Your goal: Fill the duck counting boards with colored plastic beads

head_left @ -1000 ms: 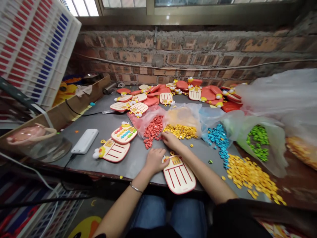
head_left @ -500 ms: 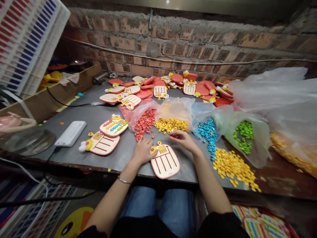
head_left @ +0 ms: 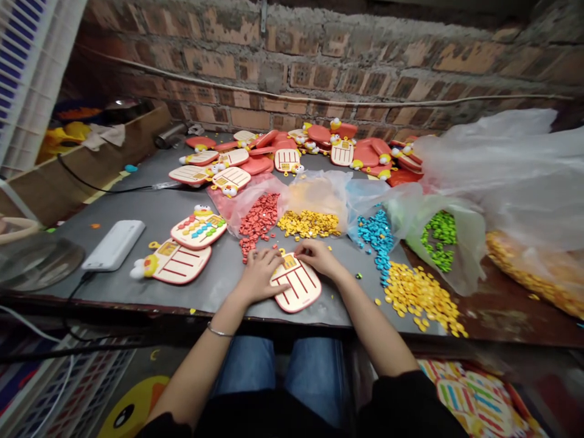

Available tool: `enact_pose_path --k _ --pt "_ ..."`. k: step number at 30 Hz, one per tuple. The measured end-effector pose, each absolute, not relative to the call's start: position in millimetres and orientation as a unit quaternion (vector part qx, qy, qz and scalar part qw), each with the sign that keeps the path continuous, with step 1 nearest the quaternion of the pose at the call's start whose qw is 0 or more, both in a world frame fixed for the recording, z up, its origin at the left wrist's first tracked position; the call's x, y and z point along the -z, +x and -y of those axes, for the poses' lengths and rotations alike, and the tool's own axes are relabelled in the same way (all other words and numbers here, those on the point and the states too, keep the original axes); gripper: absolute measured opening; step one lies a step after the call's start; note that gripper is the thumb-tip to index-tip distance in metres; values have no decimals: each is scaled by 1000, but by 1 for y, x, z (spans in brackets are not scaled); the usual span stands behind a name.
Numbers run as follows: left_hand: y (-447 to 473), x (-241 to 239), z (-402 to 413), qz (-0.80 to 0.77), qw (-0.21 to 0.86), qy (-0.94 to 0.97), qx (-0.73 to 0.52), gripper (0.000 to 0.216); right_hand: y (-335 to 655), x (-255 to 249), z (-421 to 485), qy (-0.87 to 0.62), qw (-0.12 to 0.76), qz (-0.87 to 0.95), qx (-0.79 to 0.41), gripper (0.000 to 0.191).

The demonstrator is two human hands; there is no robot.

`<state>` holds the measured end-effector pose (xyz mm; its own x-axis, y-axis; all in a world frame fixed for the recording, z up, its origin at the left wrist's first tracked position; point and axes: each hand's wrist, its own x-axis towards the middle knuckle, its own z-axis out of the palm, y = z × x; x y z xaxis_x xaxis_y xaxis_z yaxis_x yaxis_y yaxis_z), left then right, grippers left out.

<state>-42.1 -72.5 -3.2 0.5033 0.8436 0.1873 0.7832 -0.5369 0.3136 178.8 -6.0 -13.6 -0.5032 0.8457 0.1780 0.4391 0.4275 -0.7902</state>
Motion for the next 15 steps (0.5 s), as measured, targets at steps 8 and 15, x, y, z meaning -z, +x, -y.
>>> enact_pose_path --k 8,15 --pt "-52 0 72 -430 174 871 -159 86 190 -7 9 -360 222 825 -375 5" --pt "-53 3 71 -422 183 873 -161 85 197 -21 11 -338 177 798 -467 22"
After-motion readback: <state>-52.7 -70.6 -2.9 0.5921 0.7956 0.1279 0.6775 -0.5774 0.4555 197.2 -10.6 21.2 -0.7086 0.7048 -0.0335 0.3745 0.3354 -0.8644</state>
